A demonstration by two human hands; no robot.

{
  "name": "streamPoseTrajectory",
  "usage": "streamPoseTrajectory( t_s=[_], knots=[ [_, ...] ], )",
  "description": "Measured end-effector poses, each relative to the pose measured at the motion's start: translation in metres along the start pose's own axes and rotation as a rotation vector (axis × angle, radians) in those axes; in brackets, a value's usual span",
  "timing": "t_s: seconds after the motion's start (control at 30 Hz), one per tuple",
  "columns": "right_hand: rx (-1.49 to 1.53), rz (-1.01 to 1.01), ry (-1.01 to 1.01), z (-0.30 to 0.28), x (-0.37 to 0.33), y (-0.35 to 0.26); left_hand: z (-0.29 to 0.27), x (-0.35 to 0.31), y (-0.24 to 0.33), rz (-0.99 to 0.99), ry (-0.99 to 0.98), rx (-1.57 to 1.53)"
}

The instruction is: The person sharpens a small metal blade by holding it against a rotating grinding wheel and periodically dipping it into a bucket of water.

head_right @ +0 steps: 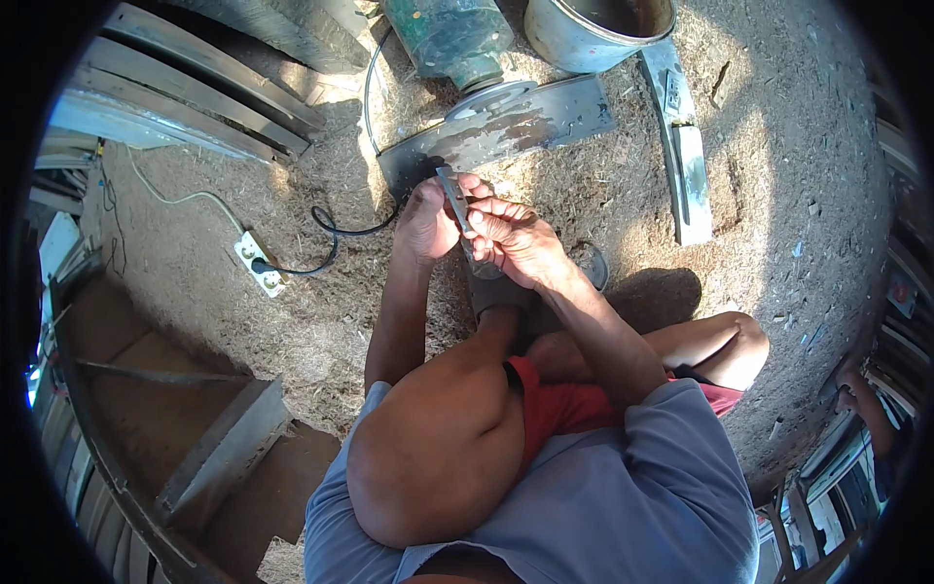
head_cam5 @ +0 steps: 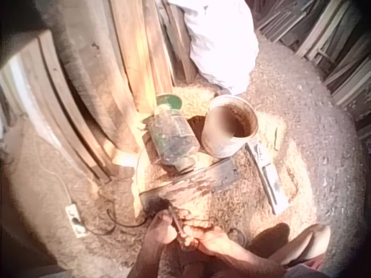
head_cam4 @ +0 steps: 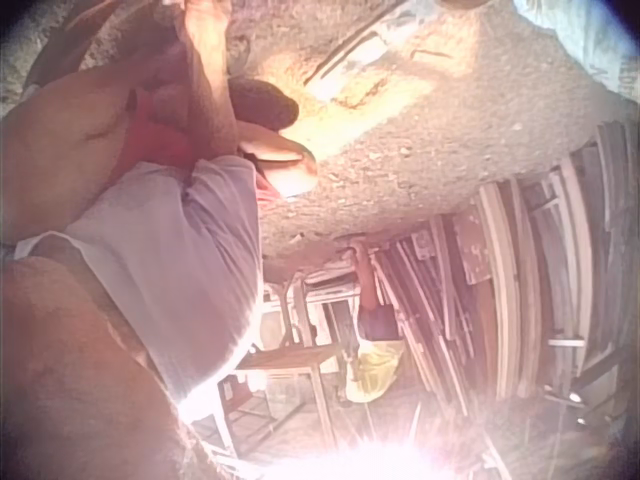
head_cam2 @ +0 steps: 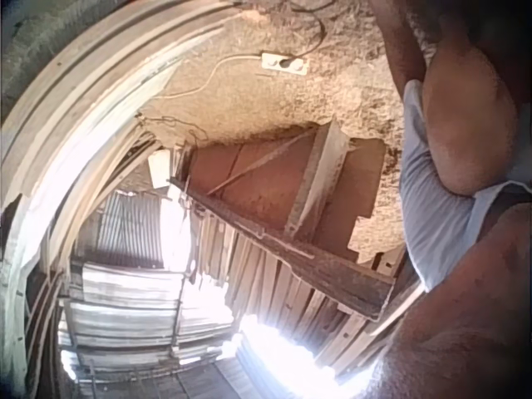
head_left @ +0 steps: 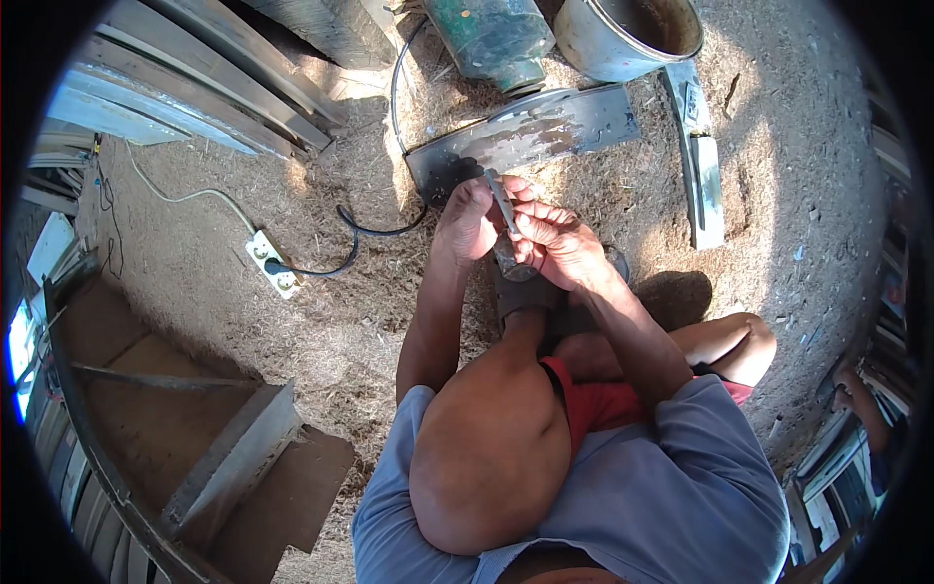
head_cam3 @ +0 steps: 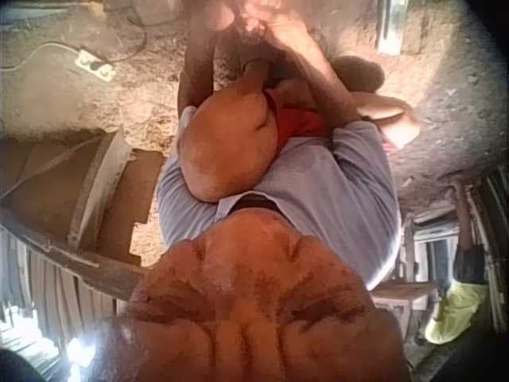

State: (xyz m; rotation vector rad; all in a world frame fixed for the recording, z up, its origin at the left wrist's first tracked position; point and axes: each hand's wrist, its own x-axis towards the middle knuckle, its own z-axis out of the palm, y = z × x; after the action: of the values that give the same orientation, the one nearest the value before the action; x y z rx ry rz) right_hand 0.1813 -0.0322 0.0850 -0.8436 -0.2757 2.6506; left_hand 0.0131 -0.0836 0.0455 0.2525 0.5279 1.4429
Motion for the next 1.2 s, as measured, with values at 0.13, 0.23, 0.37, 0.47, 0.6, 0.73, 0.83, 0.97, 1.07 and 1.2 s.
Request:
streamPoseTrajectory(
  t_s=[0.13, 0.23, 0.37, 0.47, 0.6, 0.73, 0.83, 0.97, 1.07, 1.2],
  knots=[
    [-0.009, -0.002, 0.010, 0.004, -0.001, 0.001, -0.006, 0.001, 0.001, 0.069, 0.054, 0.013],
    [-0.002, 0.003, 0.019, 0.002, -0.001, 0.000, -0.006, 0.002, 0.004, 0.032, 0.021, 0.013],
    [0.029, 0.013, 0.008, 0.005, -0.002, -0.003, 0.000, 0.000, 0.008, 0.010, 0.031, 0.032],
    [0.002, 0.009, -0.002, 0.004, -0.004, -0.005, 0.004, 0.002, 0.009, 0.009, 0.013, 0.038],
    [-0.058, 0.009, 0.014, 0.005, -0.005, -0.007, 0.000, 0.002, 0.014, -0.032, 0.015, 0.027],
    [-0.043, -0.004, -0.013, 0.005, -0.004, -0.004, -0.002, 0.002, 0.011, 0.003, -0.017, 0.030],
    [-0.084, -0.033, -0.005, 0.006, -0.004, -0.003, 0.014, 0.000, 0.008, 0.013, -0.003, 0.053],
    [-0.099, -0.075, 0.005, 0.008, 0.001, 0.001, 0.014, -0.006, 0.002, -0.011, -0.082, 0.103],
    [-0.064, -0.072, 0.029, 0.016, 0.000, 0.001, 0.014, -0.009, 0.002, -0.036, -0.052, 0.100],
    [-0.044, -0.061, 0.077, 0.021, -0.002, 0.001, 0.015, -0.010, 0.001, -0.017, -0.013, 0.081]
  ],
)
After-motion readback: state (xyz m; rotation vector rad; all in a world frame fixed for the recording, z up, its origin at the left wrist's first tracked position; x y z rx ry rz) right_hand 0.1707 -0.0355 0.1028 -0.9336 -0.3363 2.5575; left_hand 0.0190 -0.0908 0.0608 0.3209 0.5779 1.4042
